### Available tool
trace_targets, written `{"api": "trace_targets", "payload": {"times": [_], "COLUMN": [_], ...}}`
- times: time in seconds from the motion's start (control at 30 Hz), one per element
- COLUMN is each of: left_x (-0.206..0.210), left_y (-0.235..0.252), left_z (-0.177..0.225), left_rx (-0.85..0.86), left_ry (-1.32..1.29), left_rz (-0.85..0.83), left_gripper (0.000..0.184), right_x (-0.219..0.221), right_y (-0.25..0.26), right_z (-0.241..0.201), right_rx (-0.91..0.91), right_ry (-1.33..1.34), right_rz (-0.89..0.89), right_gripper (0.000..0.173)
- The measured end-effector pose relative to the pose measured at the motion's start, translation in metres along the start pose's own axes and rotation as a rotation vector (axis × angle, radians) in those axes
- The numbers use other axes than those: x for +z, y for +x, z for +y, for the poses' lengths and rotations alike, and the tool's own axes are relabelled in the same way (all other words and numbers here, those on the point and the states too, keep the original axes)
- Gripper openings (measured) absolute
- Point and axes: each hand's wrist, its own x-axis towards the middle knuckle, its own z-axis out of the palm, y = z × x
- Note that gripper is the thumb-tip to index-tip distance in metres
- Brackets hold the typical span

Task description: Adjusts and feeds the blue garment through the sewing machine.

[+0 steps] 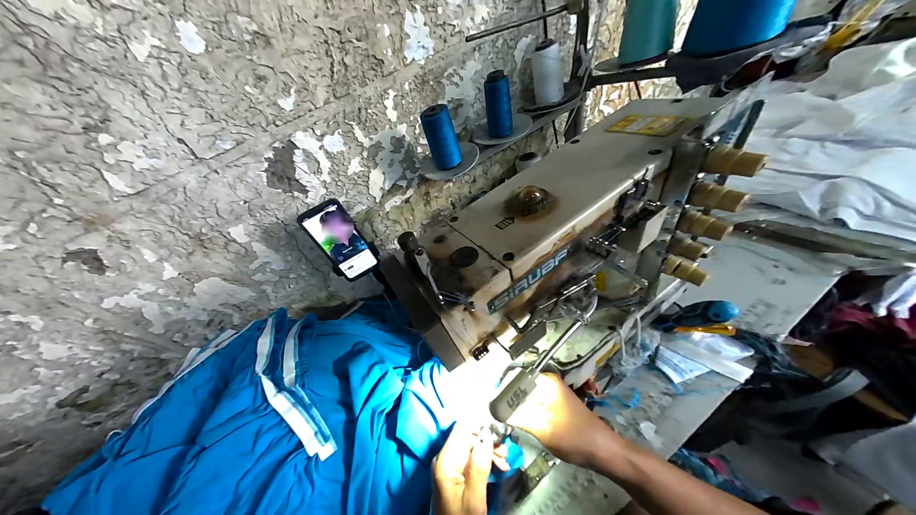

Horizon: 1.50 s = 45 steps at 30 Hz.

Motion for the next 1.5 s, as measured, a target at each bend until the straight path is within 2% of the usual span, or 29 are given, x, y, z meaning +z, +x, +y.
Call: {"api": "trace_targets", "payload": {"times": [0.1, 0.33, 0.5, 0.6, 0.7, 0.83, 0.9, 1.0, 1.1, 1.17, 1.27, 1.5], "left_x": [0.001, 0.019, 0.014, 0.017, 0.024, 0.021, 0.022, 0.017, 0.014, 0.014, 0.016, 0.012], "left_y": [0.000, 0.005, 0.004, 0.005, 0.006, 0.003, 0.003, 0.004, 0.004, 0.004, 0.003, -0.001], "left_z": [-0.003, 0.009, -0.005, -0.001, 0.007, 0.003, 0.000, -0.006, -0.006, -0.005, -0.003, -0.011], "left_rx": [-0.029, -0.220, -0.117, -0.134, -0.158, -0.049, 0.029, 0.198, 0.308, 0.338, 0.376, 0.447], "left_ry": [-0.063, -0.256, -0.181, -0.079, -0.097, -0.184, -0.084, 0.029, 0.038, -0.005, 0.068, 0.279], "left_rz": [0.008, 0.222, 0.193, 0.241, 0.296, 0.261, 0.283, 0.246, 0.211, 0.207, 0.232, 0.288], "left_gripper": [0.023, 0.042, 0.026, 0.026, 0.028, 0.027, 0.028, 0.030, 0.035, 0.036, 0.032, 0.023], "right_x": [0.003, 0.009, 0.010, 0.013, 0.016, 0.022, 0.023, 0.019, 0.015, 0.013, 0.014, 0.012], "right_y": [0.000, -0.003, -0.002, -0.005, -0.007, -0.007, -0.008, -0.009, -0.010, -0.011, -0.011, -0.013], "right_z": [0.006, 0.004, 0.004, 0.005, 0.008, 0.021, 0.027, 0.035, 0.039, 0.040, 0.040, 0.035], "right_rx": [-0.064, -0.032, -0.083, -0.137, -0.220, -0.475, -0.593, -0.714, -0.776, -0.774, -0.698, -0.564], "right_ry": [-0.036, -0.252, -0.313, -0.360, -0.393, -0.447, -0.451, -0.325, -0.194, -0.148, -0.139, -0.130], "right_rz": [0.036, 0.113, 0.127, 0.168, 0.203, 0.297, 0.305, 0.209, 0.108, 0.093, 0.136, 0.093], "right_gripper": [0.002, 0.013, 0.014, 0.014, 0.013, 0.010, 0.010, 0.006, 0.009, 0.014, 0.020, 0.012]}}
